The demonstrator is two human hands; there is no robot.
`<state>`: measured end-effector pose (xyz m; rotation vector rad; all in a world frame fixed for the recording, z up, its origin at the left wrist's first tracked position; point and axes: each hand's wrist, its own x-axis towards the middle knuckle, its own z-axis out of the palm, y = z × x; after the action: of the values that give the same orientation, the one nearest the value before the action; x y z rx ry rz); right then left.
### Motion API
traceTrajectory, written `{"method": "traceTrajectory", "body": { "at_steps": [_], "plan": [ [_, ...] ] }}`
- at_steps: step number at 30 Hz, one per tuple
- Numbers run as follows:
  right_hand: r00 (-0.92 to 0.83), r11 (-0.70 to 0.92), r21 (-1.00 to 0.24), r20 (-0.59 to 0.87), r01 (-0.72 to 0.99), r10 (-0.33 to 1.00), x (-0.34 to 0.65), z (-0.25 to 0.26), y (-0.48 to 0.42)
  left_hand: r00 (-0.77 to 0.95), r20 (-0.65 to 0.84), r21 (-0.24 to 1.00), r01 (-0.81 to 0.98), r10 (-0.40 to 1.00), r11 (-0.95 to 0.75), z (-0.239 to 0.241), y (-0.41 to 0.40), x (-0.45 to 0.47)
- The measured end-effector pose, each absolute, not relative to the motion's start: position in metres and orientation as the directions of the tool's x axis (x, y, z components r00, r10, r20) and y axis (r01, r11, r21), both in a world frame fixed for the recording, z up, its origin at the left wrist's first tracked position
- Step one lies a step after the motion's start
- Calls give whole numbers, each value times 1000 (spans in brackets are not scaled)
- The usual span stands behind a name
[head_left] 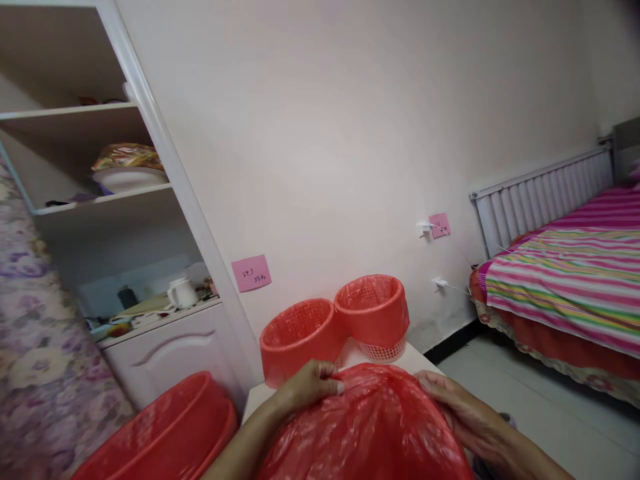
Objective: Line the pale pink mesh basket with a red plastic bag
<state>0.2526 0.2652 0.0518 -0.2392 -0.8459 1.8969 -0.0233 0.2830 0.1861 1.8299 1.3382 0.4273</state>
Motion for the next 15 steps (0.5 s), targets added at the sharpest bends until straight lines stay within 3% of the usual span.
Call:
{"method": "traceTrajectory", "body": {
  "at_steps": [6, 12, 15],
  "plan": [
    [-479, -271, -644, 170, -716, 861, 255, 48, 267, 363, -89, 694, 690, 927, -204, 179, 302, -42],
    [-417, -246, -607, 157, -755, 895, 242, 46, 269, 313, 92, 681, 673, 945, -289, 164, 313, -49],
    [-397, -237, -601, 147, -763, 906, 236, 51, 264, 280, 98, 697, 666, 955, -267, 159, 317, -49]
  ]
}}
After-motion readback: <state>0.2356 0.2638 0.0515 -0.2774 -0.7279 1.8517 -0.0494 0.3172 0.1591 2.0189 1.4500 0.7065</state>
